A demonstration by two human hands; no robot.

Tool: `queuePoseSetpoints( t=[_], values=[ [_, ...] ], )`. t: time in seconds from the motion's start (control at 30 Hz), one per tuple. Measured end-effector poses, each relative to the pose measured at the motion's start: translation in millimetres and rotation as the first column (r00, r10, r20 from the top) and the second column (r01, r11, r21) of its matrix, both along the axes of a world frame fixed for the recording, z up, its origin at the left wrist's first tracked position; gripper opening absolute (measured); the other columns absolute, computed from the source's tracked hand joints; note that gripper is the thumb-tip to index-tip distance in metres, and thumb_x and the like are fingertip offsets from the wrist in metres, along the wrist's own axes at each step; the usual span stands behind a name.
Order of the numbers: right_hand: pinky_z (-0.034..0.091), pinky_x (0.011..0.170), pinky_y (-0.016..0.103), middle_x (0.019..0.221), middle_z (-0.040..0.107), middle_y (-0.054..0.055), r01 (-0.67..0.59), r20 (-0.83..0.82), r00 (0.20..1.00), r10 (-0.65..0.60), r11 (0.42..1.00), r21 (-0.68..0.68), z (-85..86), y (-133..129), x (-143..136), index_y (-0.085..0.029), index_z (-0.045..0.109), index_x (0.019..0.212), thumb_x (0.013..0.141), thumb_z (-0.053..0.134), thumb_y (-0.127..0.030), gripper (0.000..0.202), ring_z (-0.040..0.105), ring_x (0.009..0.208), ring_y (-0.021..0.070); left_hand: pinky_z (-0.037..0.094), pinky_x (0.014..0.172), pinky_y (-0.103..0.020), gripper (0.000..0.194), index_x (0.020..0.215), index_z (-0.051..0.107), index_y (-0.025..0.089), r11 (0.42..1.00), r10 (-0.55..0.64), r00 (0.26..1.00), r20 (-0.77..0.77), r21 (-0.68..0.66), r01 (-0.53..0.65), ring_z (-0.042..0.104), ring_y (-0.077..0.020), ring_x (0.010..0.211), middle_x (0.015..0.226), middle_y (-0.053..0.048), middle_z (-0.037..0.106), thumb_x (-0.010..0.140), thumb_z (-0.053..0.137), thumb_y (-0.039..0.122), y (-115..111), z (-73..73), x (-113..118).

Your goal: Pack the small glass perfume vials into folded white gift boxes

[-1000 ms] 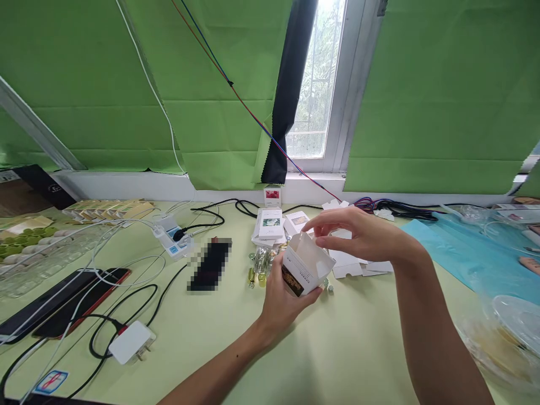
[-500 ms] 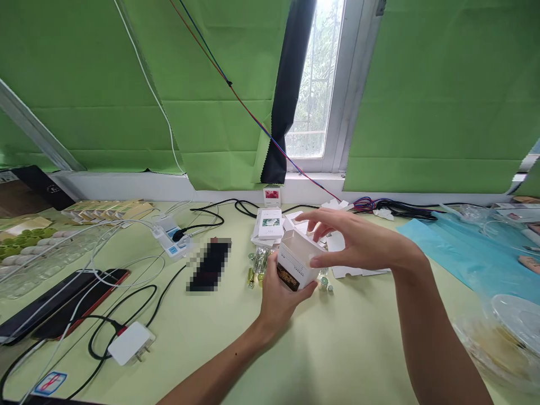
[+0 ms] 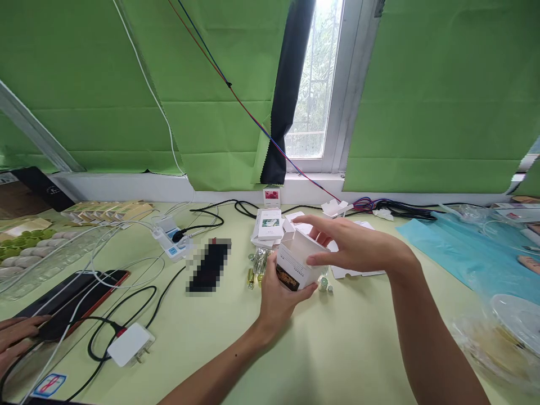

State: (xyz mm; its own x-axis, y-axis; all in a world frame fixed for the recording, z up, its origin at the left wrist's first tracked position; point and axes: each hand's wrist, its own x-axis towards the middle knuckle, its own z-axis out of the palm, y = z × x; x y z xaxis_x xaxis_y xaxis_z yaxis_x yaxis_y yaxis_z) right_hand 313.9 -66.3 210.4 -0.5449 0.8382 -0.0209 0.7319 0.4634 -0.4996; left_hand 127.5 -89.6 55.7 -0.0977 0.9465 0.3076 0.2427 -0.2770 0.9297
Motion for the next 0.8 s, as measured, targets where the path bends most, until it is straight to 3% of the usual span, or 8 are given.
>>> queuePoseSetpoints(
  t=[0.37,0.8],
  values=[
    [0.050,0.081,0.036,0.107,0.070,0.007,-0.041,0.009,0.999,0.041,0.997,0.062,-2.9,1.8,0.9,-0.033,0.041,0.152,0.096,0.053,-0.035,0.057,0.063,0.103,0.0258,0.053,0.076,-0.036,0.085,0.124,0.048,0.025,1.000,0.018,1.000,0.004,0.007,-0.018,0.062,-0.0249,0.098,0.110,-0.005,0.064,0.055,0.094,0.045,-2.3,4.4,0.5],
    [0.051,0.076,0.035,0.104,0.071,0.009,-0.005,0.018,1.000,0.002,0.989,0.145,-5.0,6.4,3.3,-0.028,0.051,0.144,0.095,0.048,-0.022,0.050,0.064,0.097,0.0247,0.053,0.076,-0.033,0.075,0.124,0.045,0.026,0.988,-0.156,0.988,0.021,0.008,0.155,0.061,-0.0226,0.095,0.109,-0.004,0.063,0.063,0.088,0.036,-0.6,-1.8,-1.6]
  ],
)
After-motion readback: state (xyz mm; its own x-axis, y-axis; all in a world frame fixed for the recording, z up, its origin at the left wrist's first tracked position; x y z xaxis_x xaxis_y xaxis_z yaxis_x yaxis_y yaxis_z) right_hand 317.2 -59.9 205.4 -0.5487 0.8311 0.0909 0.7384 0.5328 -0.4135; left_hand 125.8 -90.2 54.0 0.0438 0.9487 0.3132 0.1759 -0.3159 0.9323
